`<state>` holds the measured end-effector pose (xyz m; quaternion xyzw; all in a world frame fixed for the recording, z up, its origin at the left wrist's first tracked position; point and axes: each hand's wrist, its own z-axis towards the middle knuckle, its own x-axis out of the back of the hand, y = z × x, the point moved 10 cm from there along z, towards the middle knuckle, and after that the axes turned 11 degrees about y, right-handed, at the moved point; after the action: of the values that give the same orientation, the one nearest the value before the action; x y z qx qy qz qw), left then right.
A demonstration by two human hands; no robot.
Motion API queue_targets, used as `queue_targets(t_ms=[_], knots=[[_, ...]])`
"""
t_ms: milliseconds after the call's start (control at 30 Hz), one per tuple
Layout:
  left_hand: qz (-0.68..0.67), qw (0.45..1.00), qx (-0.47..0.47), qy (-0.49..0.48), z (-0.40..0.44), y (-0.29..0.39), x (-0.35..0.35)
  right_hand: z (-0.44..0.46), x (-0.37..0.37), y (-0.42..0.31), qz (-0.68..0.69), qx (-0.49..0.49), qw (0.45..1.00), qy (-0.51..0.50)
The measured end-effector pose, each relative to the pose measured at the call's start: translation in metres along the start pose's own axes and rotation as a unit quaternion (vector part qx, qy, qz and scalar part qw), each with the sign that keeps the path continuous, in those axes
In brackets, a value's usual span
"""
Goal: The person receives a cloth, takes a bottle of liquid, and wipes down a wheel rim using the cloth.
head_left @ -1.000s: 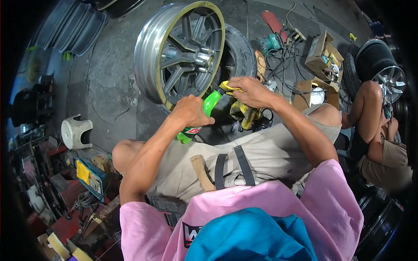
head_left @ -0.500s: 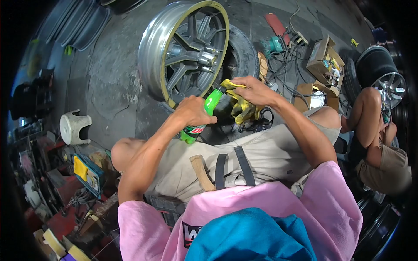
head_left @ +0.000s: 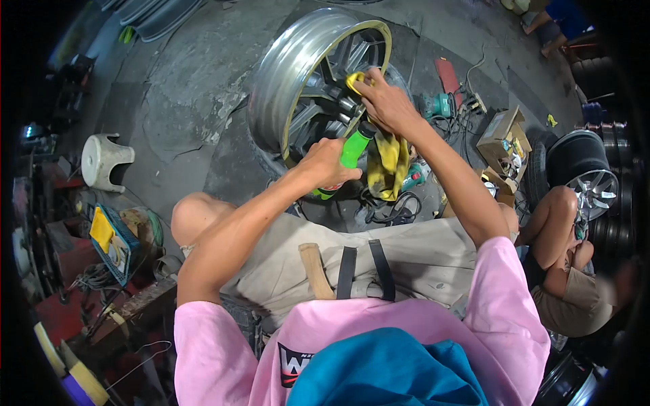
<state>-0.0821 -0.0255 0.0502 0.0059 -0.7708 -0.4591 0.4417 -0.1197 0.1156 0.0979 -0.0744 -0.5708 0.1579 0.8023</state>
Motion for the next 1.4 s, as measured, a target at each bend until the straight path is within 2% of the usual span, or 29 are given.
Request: queue_targets(t_ms=[67, 233, 300, 433, 500, 567, 600, 767, 900, 1000, 1100, 1233, 1267, 1333, 1400], knots=[[-0.017, 1.0, -0.007, -0.004, -0.004, 0.007, 0.005, 0.022, -0.028, 0.015, -0.088, 0.054, 0.995, -0.006], [-0.049, 0.999, -0.001, 0.006, -0.017, 0.01, 0.018, 0.013, -0.023, 0.021, -0.11, 0.082, 0.989, -0.058], [-0.056, 0.998, 0.005, -0.004, -0.019, 0.008, 0.02, 0.004, -0.011, 0.02, -0.096, 0.114, 0.988, -0.037], [-0.059, 0.998, 0.0, -0.008, -0.021, 0.007, 0.02, 0.024, -0.02, 0.021, -0.156, 0.149, 0.975, -0.051], [-0.048, 0.997, -0.047, 0.035, -0.023, 0.015, 0.027, 0.038, -0.025, 0.023, -0.193, 0.161, 0.967, -0.041], [-0.053, 0.997, -0.041, 0.03, -0.027, 0.019, 0.027, 0.045, -0.023, 0.022, -0.192, 0.178, 0.965, 0.008], [-0.058, 0.997, -0.034, 0.03, -0.027, 0.021, 0.03, 0.035, -0.028, 0.022, -0.188, 0.134, 0.972, -0.037], [-0.071, 0.995, -0.056, 0.03, -0.025, 0.028, 0.029, 0.054, -0.027, 0.037, -0.15, 0.145, 0.975, -0.081], [-0.064, 0.994, -0.075, 0.045, -0.025, 0.032, 0.035, 0.084, 0.018, 0.045, -0.152, 0.092, 0.981, 0.076], [-0.074, 0.996, -0.048, 0.029, -0.026, 0.032, 0.037, 0.066, 0.013, 0.044, -0.143, 0.044, 0.985, 0.082], [-0.078, 0.995, -0.054, 0.018, -0.025, 0.031, 0.034, 0.037, -0.033, 0.034, -0.186, 0.093, 0.975, -0.075], [-0.078, 0.995, -0.062, 0.023, -0.027, 0.032, 0.031, 0.028, -0.041, 0.037, -0.105, 0.102, 0.988, -0.037], [-0.084, 0.995, -0.056, 0.012, -0.027, 0.031, 0.029, 0.027, -0.05, 0.047, -0.067, 0.079, 0.993, -0.061], [-0.091, 0.994, -0.052, 0.007, -0.026, 0.031, 0.03, 0.015, -0.04, 0.05, -0.027, 0.075, 0.996, -0.046], [-0.09, 0.99, -0.093, 0.058, -0.029, 0.036, 0.039, 0.002, -0.028, 0.047, 0.021, 0.057, 0.997, -0.039]])
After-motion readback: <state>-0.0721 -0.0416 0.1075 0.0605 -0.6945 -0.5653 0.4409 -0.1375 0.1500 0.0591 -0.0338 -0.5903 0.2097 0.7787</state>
